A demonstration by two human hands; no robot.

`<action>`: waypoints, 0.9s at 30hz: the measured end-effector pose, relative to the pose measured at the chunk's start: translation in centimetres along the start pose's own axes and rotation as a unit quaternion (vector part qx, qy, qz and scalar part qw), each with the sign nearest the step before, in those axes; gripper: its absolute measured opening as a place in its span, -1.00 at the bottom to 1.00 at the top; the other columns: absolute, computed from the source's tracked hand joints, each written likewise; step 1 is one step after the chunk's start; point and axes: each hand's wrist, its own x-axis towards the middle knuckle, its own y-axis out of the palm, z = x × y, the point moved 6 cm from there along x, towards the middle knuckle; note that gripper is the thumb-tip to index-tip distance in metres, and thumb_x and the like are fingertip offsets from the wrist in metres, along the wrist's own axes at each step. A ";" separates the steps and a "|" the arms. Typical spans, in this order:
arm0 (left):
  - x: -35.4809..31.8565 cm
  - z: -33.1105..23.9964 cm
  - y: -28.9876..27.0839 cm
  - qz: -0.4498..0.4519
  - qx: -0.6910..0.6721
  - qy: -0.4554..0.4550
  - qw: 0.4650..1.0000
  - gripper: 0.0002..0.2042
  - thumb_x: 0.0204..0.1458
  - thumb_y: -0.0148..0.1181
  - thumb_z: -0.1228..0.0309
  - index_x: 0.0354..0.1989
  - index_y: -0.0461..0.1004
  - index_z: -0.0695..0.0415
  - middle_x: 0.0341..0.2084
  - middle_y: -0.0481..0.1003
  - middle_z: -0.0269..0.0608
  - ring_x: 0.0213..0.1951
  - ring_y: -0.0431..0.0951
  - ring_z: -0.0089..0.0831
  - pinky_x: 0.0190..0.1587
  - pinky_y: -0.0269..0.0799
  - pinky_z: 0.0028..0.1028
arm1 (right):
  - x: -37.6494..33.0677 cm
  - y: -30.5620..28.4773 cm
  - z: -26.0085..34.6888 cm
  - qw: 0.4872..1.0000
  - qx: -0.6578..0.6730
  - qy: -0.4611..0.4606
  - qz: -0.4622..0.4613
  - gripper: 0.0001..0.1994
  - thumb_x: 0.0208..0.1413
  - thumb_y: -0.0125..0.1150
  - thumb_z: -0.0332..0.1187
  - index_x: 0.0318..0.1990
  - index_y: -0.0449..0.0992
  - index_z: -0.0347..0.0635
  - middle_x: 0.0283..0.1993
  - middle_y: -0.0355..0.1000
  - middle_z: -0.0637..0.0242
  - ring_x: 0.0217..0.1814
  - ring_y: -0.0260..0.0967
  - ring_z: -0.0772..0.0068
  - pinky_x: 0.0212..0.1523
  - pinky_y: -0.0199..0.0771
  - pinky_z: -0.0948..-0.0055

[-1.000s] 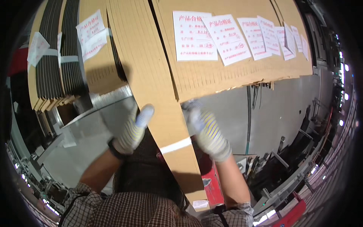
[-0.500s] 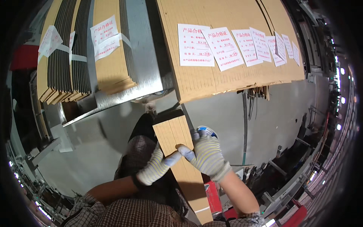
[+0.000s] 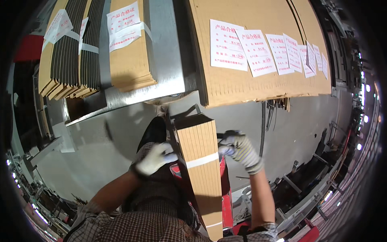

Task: Taping labels onto bundles of wooden boards and organizing them on a table.

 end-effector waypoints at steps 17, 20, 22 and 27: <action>-9.9 -5.0 -2.7 -0.020 -0.528 -0.116 0.841 -0.69 0.13 0.25 0.43 0.05 0.48 0.22 -0.08 0.57 -0.14 -0.05 0.60 -0.29 0.11 0.49 -0.35 | -4.1 11.1 11.5 0.926 -0.185 0.027 -0.328 -0.16 -0.38 0.64 -0.21 0.11 0.30 -0.32 -0.17 0.40 -0.04 -0.14 0.40 -0.20 -0.16 0.40 0.02; -7.1 -12.9 -1.3 -0.036 0.139 0.204 0.968 -0.68 0.10 0.22 0.39 -0.03 0.46 0.33 -0.12 0.57 -0.02 -0.11 0.63 -0.24 0.00 0.50 -0.28 | -4.1 10.9 9.7 0.915 -0.204 -0.002 -0.349 -0.18 -0.30 0.62 -0.22 0.11 0.29 -0.43 -0.14 0.38 -0.07 -0.14 0.38 -0.17 -0.14 0.39 0.04; -5.9 -15.3 -1.1 0.010 0.247 0.253 0.935 -0.66 0.01 0.24 0.34 -0.06 0.45 0.22 -0.21 0.53 -0.09 -0.23 0.56 -0.15 -0.11 0.44 -0.24 | -4.5 10.3 12.5 0.926 -0.059 -0.024 -0.372 -0.23 -0.21 0.56 -0.23 0.13 0.28 -0.44 -0.10 0.39 -0.03 -0.11 0.35 -0.13 -0.07 0.36 0.06; -0.9 -20.1 1.8 -0.010 0.595 0.463 0.657 -0.71 0.10 0.01 0.38 0.01 0.41 0.08 -0.03 0.45 -0.23 0.12 0.46 -0.20 0.32 0.25 -0.18 | -3.6 10.7 19.7 0.871 -0.399 -0.188 -0.218 -0.73 0.00 0.35 -0.21 -0.19 0.49 -0.06 -0.14 0.43 0.28 -0.11 0.37 0.19 -0.07 0.31 0.14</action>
